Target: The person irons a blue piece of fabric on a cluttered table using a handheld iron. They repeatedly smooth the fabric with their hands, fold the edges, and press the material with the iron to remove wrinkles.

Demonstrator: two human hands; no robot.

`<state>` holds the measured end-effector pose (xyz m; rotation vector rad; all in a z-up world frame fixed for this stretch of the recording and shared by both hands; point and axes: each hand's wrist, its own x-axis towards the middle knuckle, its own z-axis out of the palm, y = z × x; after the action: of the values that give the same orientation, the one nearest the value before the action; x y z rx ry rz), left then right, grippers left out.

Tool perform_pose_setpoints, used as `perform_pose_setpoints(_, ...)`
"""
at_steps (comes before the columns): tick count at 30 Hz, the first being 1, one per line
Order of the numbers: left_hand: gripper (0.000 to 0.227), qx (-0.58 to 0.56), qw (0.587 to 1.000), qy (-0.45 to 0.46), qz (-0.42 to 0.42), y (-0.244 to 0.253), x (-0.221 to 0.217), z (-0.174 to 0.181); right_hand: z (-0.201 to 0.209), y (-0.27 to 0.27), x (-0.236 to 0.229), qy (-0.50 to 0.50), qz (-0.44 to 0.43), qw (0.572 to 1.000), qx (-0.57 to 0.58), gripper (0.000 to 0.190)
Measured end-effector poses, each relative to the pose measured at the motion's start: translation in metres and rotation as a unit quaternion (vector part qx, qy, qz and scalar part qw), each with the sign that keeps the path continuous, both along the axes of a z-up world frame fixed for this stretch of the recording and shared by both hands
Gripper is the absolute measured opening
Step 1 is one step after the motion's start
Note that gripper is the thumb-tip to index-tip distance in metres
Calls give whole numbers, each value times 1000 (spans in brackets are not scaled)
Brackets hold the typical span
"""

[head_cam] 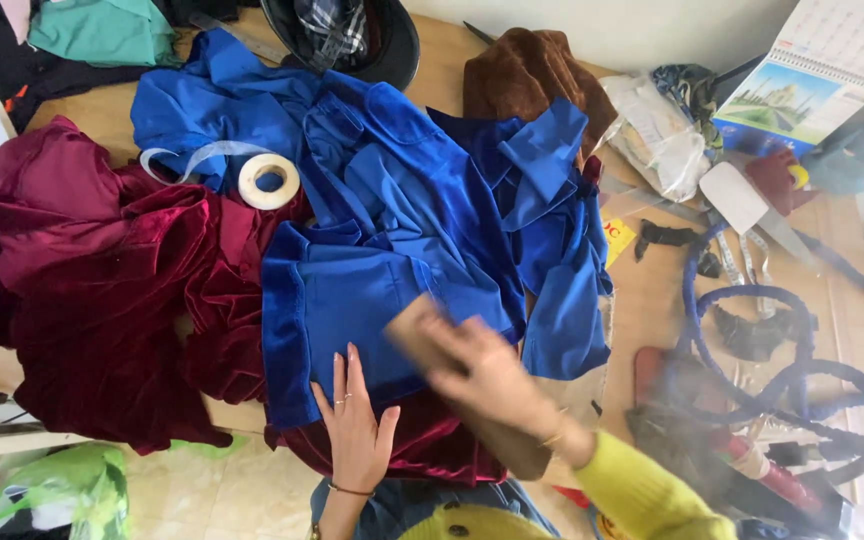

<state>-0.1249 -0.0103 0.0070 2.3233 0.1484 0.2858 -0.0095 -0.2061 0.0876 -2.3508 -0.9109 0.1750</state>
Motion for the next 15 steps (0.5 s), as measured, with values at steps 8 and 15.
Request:
perform_pose_setpoints(8,67,205,976,-60,37,-16,0,-12,-6,-160,131,9,-408,889,-206,73)
perform_pose_setpoints(15,46,233,948,-178,-123,-39,26,2,-85,-275,177,-77,-409,862,-290,81)
